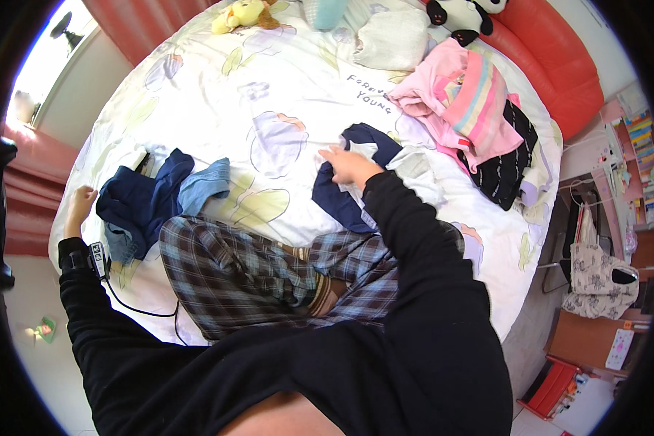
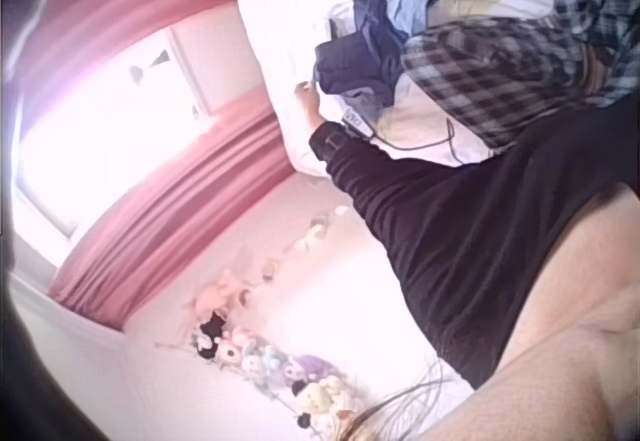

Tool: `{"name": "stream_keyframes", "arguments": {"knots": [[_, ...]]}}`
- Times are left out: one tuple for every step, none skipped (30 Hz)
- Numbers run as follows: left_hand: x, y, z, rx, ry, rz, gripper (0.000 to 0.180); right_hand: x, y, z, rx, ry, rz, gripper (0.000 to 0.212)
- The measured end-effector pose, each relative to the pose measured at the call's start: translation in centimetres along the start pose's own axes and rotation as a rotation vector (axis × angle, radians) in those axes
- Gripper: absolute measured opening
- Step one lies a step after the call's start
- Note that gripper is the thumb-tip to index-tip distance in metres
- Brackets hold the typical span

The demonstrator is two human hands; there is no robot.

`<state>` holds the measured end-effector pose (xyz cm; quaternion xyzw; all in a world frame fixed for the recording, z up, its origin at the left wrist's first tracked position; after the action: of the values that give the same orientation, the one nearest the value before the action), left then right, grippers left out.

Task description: The person sits on a bed and folds several garments by hand. They unfold and smooth each item, fold sleeves and sides, then stack the folded clothes on the bed.

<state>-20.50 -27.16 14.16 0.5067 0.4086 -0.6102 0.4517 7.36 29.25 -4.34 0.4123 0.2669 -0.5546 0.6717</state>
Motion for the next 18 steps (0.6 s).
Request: {"name": "stream_keyframes", "arguments": {"knots": [[-0.4, 0.5, -1.1, 0.078, 0.090, -0.017, 0.034, 1.2, -0.5, 1.0, -0.083, -0.063, -0.009, 0.068], [-0.5, 0.5, -2.4, 0.129, 0.123, 0.040, 0.033, 2.9, -0.8, 0.6, 0.014, -0.040, 0.093, 0.063], [-0.5, 0.8, -3.7, 0.161, 0.233, 0.131, 0.030, 4.3, -1.0, 0.1, 0.145, 0.011, 0.201, 0.059], [-1.0, 1.2, -4.9, 0.185, 0.265, 0.152, 0.028, 3.8, -0.9, 0.7, 0.081, -0.033, 0.144, 0.043], [-1.9, 1.6, -6.0, 0.204, 0.248, 0.134, 0.029, 3.4, -1.4, 0.7, 0.128, 0.043, 0.173, 0.031], [-2.8, 1.8, -7.4, 0.233, 0.256, 0.108, 0.029, 1.4, -1.4, 1.7, 0.005, -0.028, 0.128, 0.027], [-3.7, 2.1, -8.9, 0.258, 0.275, 0.080, 0.029, -1.1, -0.7, 2.1, -0.068, -0.077, 0.099, 0.024], [-4.5, 2.3, -10.5, 0.290, 0.314, 0.077, 0.030, -5.1, 0.3, 2.8, -0.158, -0.140, -0.069, 0.022], [-5.4, 2.5, -12.2, 0.316, 0.366, 0.069, 0.031, -9.4, 2.0, 3.5, -0.230, -0.186, -0.237, 0.021], [-6.3, 2.7, -14.0, 0.344, 0.419, 0.059, 0.033, -13.2, 4.1, 3.9, -0.241, -0.352, -0.315, 0.015], [-7.1, 2.9, -16.2, 0.378, 0.472, 0.060, 0.034, -17.1, 6.4, 4.5, -0.273, -0.515, -0.397, 0.014], [-7.9, 3.2, -18.4, 0.412, 0.525, 0.059, 0.036, -19.9, 8.7, 4.7, -0.199, -0.770, -0.437, 0.018], [-8.8, 3.4, -20.7, 0.441, 0.568, 0.055, 0.037, -22.4, 10.9, 5.4, -0.172, -1.050, -0.460, 0.023], [-9.8, 3.8, -23.4, 0.508, 0.628, 0.052, 0.041, -25.6, 13.1, 7.5, -0.320, -0.989, -0.511, 0.028], [-10.8, 4.3, -26.0, 0.558, 0.671, 0.053, 0.045, -28.3, 15.2, 9.7, -0.460, -0.952, -0.553, 0.034], [-12.1, 5.1, -28.7, 0.631, 0.706, 0.016, 0.050, -30.2, 16.8, 12.0, -0.574, -0.966, -0.494, 0.036], [-13.5, 6.0, -31.3, 0.709, 0.737, -0.030, 0.055, -31.5, 18.0, 14.2, -0.684, -0.954, -0.445, 0.038], [-15.0, 7.0, -33.6, 0.792, 0.766, -0.080, 0.061, -32.4, 19.4, 16.1, -0.794, -0.920, -0.469, 0.041]]}}
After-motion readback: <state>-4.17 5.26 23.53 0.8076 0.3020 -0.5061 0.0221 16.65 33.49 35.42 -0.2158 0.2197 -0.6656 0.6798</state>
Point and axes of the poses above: each hand's wrist, its own y-axis away from the middle knuckle, its own x-axis out of the palm, z = x × y, the point moved 7 cm from there along -y, towards the middle knuckle, and after that the axes turned 13 degrees about -y, right-handed, at the moved point
